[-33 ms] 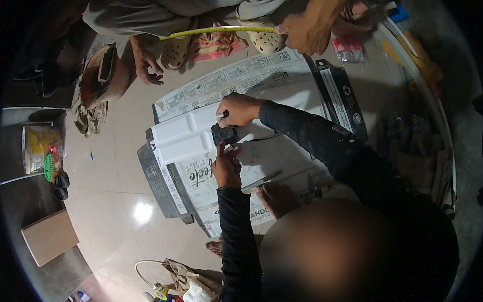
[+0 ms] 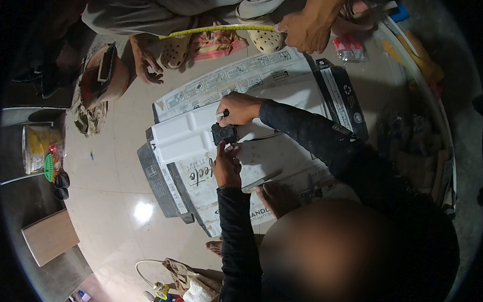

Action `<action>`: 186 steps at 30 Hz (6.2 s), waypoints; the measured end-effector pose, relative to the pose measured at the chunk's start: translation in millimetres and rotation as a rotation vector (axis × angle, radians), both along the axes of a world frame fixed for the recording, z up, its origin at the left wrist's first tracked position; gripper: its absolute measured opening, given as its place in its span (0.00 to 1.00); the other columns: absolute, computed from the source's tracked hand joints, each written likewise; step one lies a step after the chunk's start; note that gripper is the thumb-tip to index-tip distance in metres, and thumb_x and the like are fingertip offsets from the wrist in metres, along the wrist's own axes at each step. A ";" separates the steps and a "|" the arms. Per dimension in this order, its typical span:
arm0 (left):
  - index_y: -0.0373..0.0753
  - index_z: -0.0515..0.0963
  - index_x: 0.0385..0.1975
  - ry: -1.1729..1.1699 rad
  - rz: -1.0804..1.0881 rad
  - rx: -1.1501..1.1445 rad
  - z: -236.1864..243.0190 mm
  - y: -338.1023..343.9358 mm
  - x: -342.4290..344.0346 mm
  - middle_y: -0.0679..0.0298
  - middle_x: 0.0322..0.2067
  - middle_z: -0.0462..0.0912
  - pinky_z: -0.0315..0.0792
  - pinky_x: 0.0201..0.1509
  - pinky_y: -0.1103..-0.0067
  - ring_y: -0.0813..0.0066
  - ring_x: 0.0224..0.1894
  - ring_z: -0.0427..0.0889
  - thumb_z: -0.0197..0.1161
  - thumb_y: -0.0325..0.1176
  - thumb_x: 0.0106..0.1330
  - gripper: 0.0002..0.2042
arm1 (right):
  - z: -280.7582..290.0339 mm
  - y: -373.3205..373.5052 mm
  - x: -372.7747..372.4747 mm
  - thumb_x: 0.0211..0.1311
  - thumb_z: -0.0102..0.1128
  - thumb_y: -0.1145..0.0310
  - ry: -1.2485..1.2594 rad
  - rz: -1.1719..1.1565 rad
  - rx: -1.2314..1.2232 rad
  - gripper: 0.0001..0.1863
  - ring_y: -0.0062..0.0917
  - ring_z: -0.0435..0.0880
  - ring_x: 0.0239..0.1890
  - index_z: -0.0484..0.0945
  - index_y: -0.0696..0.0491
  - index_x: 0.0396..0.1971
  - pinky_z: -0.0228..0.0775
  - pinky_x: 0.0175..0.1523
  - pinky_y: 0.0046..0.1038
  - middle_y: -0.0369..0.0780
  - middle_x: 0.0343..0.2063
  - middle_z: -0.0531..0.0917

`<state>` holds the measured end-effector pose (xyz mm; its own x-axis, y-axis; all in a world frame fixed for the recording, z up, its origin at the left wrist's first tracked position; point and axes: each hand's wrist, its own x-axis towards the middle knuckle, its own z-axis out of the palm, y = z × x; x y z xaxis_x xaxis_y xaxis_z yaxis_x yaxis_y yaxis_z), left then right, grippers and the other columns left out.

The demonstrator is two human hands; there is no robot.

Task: The person sits on the floor and uses a screwdriver to disassemble a small black electrical component. They remove screws, separate parts, and inspect the interior while another person measures a nearby appliance.

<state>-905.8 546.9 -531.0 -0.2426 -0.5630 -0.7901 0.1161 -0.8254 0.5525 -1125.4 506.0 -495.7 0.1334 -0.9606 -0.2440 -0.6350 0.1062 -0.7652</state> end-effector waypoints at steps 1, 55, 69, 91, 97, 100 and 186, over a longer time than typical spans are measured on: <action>0.42 0.78 0.61 0.006 -0.007 0.000 0.3 -0.9 0.1 0.56 0.36 0.89 0.57 0.18 0.86 0.86 0.17 0.66 0.64 0.46 0.75 0.21 | -0.8 -1.2 -1.4 0.56 0.75 0.61 -0.010 0.013 -0.030 0.14 0.40 0.90 0.40 0.92 0.52 0.39 0.78 0.49 0.36 0.47 0.35 0.91; 0.33 0.77 0.54 -0.001 -0.119 -0.046 10.0 -7.5 9.2 0.45 0.43 0.90 0.57 0.22 0.86 0.84 0.18 0.64 0.61 0.45 0.77 0.20 | 1.4 -3.4 -4.2 0.56 0.75 0.63 -0.062 0.046 -0.007 0.11 0.38 0.90 0.37 0.91 0.52 0.36 0.78 0.46 0.36 0.45 0.33 0.91; 0.35 0.78 0.57 -0.014 -0.125 -0.007 12.6 -8.9 9.0 0.49 0.45 0.89 0.61 0.24 0.87 0.83 0.21 0.68 0.63 0.44 0.76 0.20 | 0.0 -5.3 -7.1 0.54 0.73 0.63 -0.071 0.063 0.004 0.13 0.41 0.89 0.37 0.91 0.53 0.36 0.78 0.46 0.37 0.47 0.33 0.90; 0.36 0.74 0.64 0.041 -0.018 0.070 16.5 -4.3 2.4 0.51 0.42 0.89 0.58 0.22 0.86 0.85 0.21 0.65 0.59 0.39 0.79 0.20 | -0.2 -3.5 -6.9 0.54 0.76 0.63 -0.071 0.046 0.003 0.12 0.39 0.90 0.38 0.92 0.52 0.36 0.79 0.48 0.36 0.46 0.34 0.91; 0.37 0.78 0.58 0.051 -0.023 0.070 16.5 -3.5 2.6 0.52 0.45 0.90 0.58 0.23 0.86 0.85 0.22 0.65 0.60 0.39 0.78 0.16 | 0.8 -2.4 -7.0 0.54 0.75 0.63 -0.088 0.055 0.014 0.11 0.39 0.90 0.38 0.92 0.52 0.35 0.79 0.47 0.37 0.46 0.33 0.91; 0.37 0.81 0.53 0.031 -0.065 0.049 20.4 -4.1 2.3 0.57 0.46 0.91 0.62 0.26 0.86 0.83 0.25 0.68 0.61 0.42 0.77 0.16 | 0.3 -2.3 -7.0 0.54 0.75 0.64 -0.090 0.044 0.018 0.10 0.39 0.90 0.37 0.91 0.52 0.34 0.78 0.47 0.37 0.46 0.32 0.91; 0.28 0.83 0.47 0.034 0.037 0.049 27.5 -0.9 0.3 0.47 0.44 0.89 0.56 0.21 0.83 0.84 0.18 0.62 0.64 0.37 0.77 0.15 | 5.8 -4.4 -11.4 0.59 0.71 0.61 -0.125 0.108 0.090 0.15 0.40 0.89 0.44 0.91 0.54 0.42 0.77 0.53 0.36 0.46 0.39 0.91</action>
<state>-905.6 546.0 -503.4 -0.2494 -0.5327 -0.8087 0.1652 -0.8463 0.5065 -1136.8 501.5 -489.8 0.2689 -0.9142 -0.3033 -0.5470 0.1142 -0.8293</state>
